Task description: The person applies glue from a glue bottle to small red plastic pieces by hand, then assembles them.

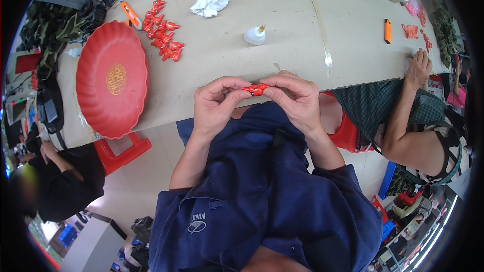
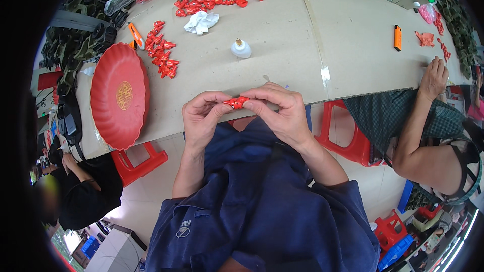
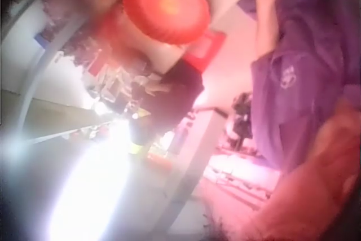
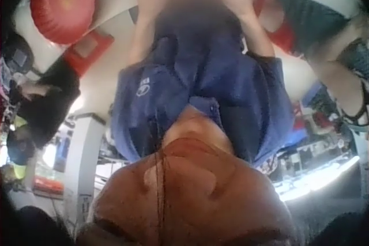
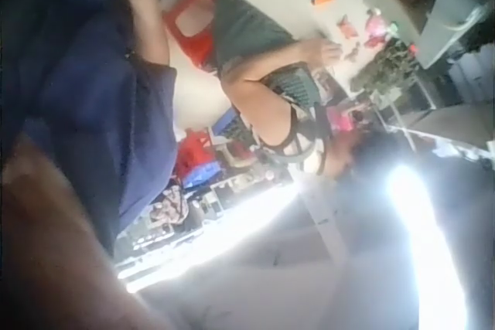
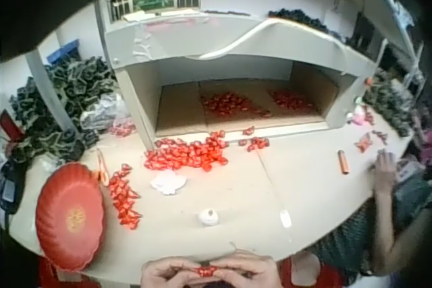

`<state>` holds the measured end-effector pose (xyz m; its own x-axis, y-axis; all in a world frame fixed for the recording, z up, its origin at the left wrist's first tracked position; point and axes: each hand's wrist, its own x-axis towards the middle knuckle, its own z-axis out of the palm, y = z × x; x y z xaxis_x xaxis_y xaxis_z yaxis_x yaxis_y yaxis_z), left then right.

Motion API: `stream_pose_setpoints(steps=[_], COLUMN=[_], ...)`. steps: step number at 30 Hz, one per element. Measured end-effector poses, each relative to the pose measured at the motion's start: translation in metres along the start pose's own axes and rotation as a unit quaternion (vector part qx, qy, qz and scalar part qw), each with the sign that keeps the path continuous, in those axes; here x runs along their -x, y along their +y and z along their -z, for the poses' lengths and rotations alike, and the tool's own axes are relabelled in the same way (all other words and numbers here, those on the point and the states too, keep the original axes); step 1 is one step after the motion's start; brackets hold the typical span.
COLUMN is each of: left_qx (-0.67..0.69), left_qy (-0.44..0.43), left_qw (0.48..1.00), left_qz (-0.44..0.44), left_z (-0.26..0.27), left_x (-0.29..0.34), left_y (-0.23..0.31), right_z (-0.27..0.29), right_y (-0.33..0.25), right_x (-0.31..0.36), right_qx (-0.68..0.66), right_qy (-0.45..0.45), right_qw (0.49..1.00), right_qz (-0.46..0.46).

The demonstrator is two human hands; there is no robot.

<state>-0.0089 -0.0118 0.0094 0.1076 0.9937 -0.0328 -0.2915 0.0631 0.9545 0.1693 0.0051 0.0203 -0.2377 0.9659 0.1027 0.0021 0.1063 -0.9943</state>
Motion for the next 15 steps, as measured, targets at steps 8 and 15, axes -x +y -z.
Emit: stream_pose_setpoints(steps=[8,15], left_qx=[0.002,0.0], left_qy=[-0.004,-0.006], left_qw=[1.0,1.0], left_qz=[0.019,0.022], left_z=[0.001,0.0026], left_x=[-0.0018,-0.003], left_y=[-0.0001,-0.0003], right_z=[0.0008,-0.0019], right_y=[0.0008,-0.0027], right_x=[-0.0002,0.0012], right_qx=[0.007,-0.048], right_qy=[-0.001,0.004], right_qw=[1.0,0.998], right_qz=[0.009,-0.043])
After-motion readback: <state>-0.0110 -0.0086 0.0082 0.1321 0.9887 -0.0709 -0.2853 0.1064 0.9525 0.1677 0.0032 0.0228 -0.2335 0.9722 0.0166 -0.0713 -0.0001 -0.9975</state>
